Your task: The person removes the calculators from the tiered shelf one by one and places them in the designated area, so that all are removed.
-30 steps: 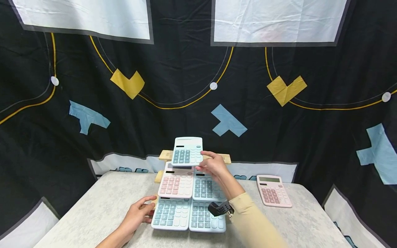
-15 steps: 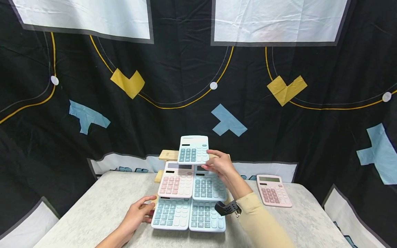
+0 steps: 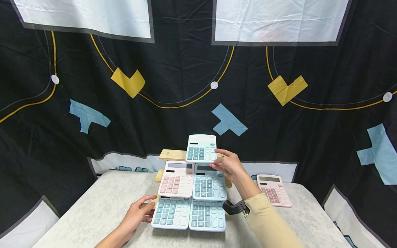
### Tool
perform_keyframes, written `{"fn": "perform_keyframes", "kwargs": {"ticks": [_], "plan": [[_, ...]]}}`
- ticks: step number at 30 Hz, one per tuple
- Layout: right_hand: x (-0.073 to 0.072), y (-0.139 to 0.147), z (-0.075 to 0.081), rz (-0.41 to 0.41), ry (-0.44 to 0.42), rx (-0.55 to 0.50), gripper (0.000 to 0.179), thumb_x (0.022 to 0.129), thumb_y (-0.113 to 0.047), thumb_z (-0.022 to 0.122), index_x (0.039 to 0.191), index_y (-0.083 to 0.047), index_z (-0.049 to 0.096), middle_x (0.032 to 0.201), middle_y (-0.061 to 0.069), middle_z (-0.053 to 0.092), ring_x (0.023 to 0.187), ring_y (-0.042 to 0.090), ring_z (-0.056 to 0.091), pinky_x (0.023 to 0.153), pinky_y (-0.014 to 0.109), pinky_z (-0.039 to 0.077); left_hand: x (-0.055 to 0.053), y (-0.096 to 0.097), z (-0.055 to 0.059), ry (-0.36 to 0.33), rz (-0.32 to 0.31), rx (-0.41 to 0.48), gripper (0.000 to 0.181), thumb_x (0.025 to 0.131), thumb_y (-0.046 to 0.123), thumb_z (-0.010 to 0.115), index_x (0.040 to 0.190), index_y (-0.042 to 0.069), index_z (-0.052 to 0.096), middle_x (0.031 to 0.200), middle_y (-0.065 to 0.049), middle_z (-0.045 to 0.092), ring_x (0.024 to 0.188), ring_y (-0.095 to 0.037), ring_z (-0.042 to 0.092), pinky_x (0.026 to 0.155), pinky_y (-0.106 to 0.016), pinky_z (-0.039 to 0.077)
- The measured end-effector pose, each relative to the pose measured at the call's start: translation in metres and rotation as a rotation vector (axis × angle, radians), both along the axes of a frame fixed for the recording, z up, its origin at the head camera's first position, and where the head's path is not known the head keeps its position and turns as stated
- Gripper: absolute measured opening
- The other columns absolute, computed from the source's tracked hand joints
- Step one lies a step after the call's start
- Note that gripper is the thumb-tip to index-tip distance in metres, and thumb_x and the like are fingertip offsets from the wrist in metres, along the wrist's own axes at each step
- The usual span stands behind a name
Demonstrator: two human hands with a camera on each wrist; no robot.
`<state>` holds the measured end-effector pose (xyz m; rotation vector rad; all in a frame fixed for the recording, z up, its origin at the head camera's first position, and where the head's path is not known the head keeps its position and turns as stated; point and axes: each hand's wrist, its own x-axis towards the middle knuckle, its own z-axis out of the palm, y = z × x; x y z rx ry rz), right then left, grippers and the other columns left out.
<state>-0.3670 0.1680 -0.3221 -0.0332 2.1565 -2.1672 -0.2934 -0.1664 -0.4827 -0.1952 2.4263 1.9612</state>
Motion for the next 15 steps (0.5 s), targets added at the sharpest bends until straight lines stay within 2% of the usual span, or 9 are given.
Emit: {"fn": "perform_keyframes", "kwargs": {"ticks": [7, 15], "plan": [[0.001, 0.015, 0.001, -0.005, -0.022, -0.009, 0.060, 0.092, 0.006, 0.057, 0.149, -0.007, 0.046, 0.136, 0.025, 0.050, 0.084, 0.021, 0.073, 0.078, 0.024, 0.060, -0.001, 0.000, -0.001, 0.005, 0.001, 0.002, 0.043, 0.101, 0.025, 0.060, 0.139, 0.007, 0.056, 0.098, -0.009, 0.070, 0.082, -0.017, 0.070, 0.068, -0.036, 0.060], [0.001, 0.031, 0.003, -0.007, -0.038, -0.009, 0.060, 0.094, 0.005, 0.055, 0.152, -0.006, 0.043, 0.141, 0.026, 0.048, 0.088, 0.021, 0.073, 0.082, 0.025, 0.060, -0.001, 0.000, -0.001, 0.011, -0.002, 0.001, 0.042, 0.101, 0.025, 0.060, 0.139, 0.007, 0.057, 0.097, -0.008, 0.071, 0.082, -0.017, 0.070, 0.068, -0.036, 0.060]]}}
